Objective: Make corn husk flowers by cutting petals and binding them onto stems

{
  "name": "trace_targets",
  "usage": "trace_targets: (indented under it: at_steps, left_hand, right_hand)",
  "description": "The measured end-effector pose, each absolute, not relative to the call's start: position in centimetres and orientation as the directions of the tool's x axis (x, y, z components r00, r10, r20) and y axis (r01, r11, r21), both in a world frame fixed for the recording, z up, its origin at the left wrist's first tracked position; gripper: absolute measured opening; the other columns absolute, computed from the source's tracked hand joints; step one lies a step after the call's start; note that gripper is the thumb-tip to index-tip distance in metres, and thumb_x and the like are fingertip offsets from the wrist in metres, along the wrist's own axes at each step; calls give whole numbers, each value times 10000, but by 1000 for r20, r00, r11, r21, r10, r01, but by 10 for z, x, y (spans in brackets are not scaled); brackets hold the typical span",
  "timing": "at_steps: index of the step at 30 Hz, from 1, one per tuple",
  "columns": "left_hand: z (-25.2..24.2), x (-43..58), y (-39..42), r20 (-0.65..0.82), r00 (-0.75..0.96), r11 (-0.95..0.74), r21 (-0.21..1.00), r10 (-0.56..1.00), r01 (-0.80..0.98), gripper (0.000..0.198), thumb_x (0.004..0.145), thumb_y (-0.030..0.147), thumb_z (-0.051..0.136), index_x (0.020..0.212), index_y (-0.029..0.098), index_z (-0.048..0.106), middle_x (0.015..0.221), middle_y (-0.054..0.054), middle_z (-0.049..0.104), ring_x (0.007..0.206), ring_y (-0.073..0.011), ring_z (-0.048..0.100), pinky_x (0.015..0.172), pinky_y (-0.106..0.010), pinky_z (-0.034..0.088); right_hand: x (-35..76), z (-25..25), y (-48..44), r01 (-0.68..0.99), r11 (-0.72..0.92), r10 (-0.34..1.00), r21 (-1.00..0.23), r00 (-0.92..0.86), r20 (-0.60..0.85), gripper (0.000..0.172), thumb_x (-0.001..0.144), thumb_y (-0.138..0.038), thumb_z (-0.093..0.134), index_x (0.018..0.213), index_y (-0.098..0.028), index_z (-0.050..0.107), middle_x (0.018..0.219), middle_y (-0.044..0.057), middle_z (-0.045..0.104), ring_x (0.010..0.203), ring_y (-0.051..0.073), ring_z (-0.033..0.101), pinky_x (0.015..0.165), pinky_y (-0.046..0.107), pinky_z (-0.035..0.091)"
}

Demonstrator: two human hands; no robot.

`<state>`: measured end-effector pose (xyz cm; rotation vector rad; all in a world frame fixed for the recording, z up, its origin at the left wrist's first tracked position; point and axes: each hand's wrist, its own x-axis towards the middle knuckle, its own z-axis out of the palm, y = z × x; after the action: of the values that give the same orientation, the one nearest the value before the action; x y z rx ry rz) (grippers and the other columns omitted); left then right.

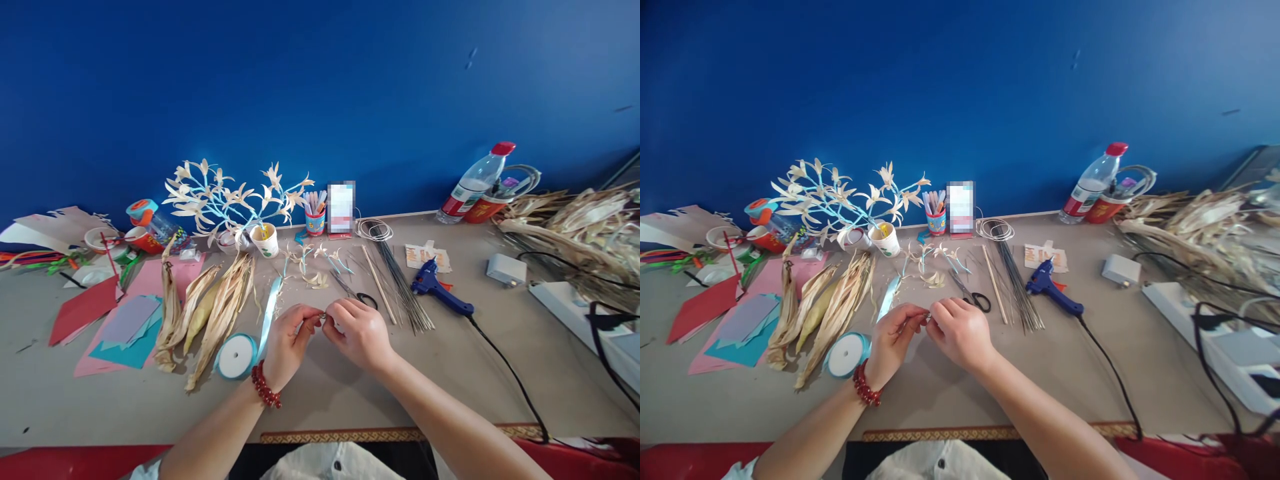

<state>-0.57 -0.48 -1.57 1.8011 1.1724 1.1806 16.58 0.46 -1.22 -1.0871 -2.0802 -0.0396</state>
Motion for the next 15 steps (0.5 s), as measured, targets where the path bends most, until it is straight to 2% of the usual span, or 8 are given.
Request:
trace_targets:
  at_steps: [7,10,15]
  left_hand:
    - [-15,-4,-4,272,167,-313,898,948,310,161,936,266,551,881,205,690,733,-5,643,661,-132,566,664,-238,448]
    - [-15,-4,-2,163,161,-200,947,973,251,181,933,315,560,878,194,682,738,-5,654,641,-124,554,639,-232,452]
    - [-16,-7,2,-3,204,-2,1000,979,21,235,888,398,622,850,174,679,718,-13,656,639,-124,547,643,-242,467]
  right_hand:
    - [166,-14,4,725,644,666,-244,-374,645,190,849,-108,538,694,-216,522,652,9,603,614,159,525,593,275,368]
    - [167,-15,7,674,680,656,-289,-383,650,177,835,-82,525,716,-215,520,666,14,612,613,160,521,603,270,389]
    - [169,-15,11,578,704,678,-413,-375,632,164,841,-70,501,774,-219,520,673,9,607,619,156,532,630,260,430]
